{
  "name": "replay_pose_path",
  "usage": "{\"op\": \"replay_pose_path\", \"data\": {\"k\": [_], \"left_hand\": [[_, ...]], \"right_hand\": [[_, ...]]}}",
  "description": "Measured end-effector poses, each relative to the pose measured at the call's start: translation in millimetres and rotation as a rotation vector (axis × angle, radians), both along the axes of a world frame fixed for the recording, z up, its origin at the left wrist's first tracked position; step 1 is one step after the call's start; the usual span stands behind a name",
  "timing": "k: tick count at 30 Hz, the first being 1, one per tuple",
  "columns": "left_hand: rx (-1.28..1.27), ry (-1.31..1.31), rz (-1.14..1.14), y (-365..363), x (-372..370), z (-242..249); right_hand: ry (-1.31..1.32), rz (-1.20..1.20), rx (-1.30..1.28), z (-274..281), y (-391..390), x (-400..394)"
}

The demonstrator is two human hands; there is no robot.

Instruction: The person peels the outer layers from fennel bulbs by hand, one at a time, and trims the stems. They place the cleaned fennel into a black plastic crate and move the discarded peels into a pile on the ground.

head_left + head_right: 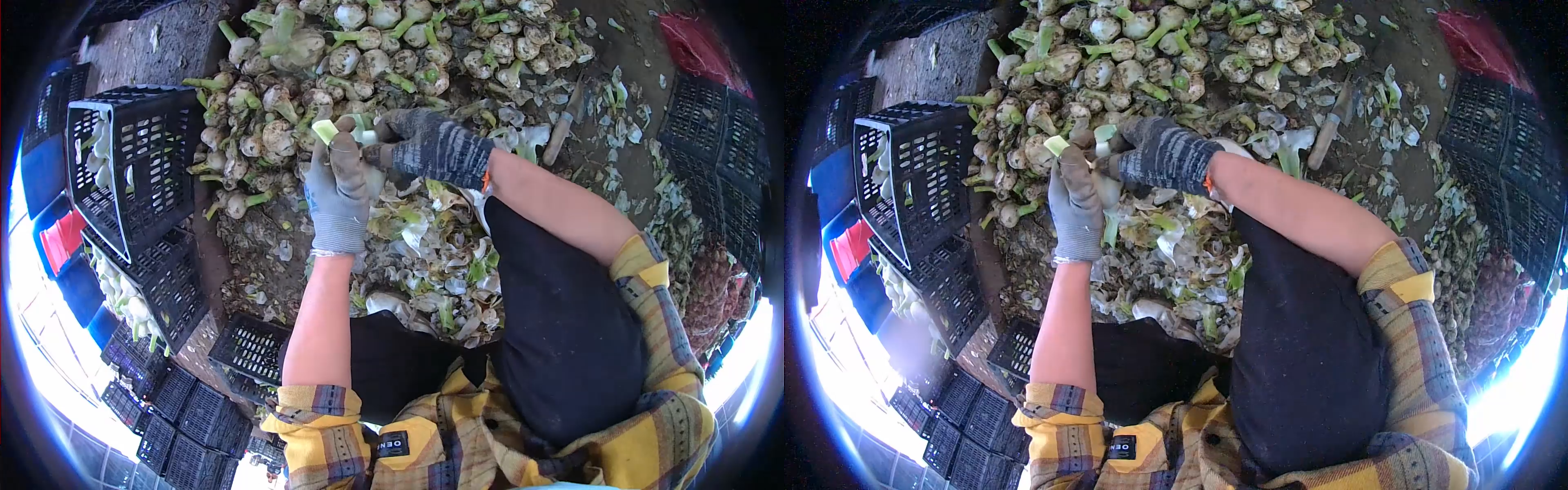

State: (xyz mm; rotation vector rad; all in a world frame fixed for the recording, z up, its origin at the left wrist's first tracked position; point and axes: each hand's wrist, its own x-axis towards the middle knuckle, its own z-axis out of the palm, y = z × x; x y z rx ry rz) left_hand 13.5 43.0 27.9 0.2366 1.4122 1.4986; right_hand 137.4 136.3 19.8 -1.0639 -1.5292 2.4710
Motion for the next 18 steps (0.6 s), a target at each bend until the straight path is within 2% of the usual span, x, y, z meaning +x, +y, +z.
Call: {"op": "replay_pose_path", "data": {"k": [2,3,5,6,7,9,10,11,13,14,15,17,18], "left_hand": [[-0.066,0.341,-0.145,-2.6,1.3,-1.3],[-0.07,0.398,-0.14,-3.5,1.1,-5.3],[-0.081,0.513,-0.128,-4.8,-0.9,-13.1],[-0.1,0.379,-0.081,-2.5,-4.0,-13.2],[-0.119,0.246,-0.035,0.5,-8.3,-12.6],[-0.15,0.053,0.011,1.3,-15.8,-15.9],[-0.164,0.126,-0.028,-3.9,-20.1,-27.2],[-0.18,0.199,-0.067,-5.1,-21.0,-30.3],[-0.286,0.182,-0.077,-8.6,-18.8,-36.8],[-0.377,0.094,-0.044,2.2,-7.8,-14.4],[-0.468,0.005,-0.01,7.9,-2.0,-1.6],[-0.435,-0.062,0.013,8.6,-3.0,-1.5],[-0.417,-0.096,0.026,9.1,-3.9,-2.2]], "right_hand": [[0.123,-0.014,-0.035,-0.1,1.7,4.4],[-0.02,0.082,0.17,-13.1,1.9,3.2],[-0.078,0.005,0.293,-26.0,-1.1,4.0],[-0.106,-0.034,0.355,-30.7,-2.5,4.3],[-0.1,-0.181,0.402,-35.3,-4.5,4.5],[-0.006,-0.254,0.321,-28.2,-6.6,4.2],[0.041,-0.292,0.28,-24.1,-7.0,5.0],[-0.046,-0.213,0.302,-13.0,-2.6,5.9],[0.003,-0.231,0.416,-26.1,-5.4,4.1],[0.029,-0.239,0.474,-30.7,-6.3,3.0],[0.024,-0.304,0.385,-28.9,-6.7,2.7],[0.014,-0.432,0.202,-25.4,-8.3,3.1],[-0.055,-0.429,0.277,-27.7,-7.2,4.2]]}}
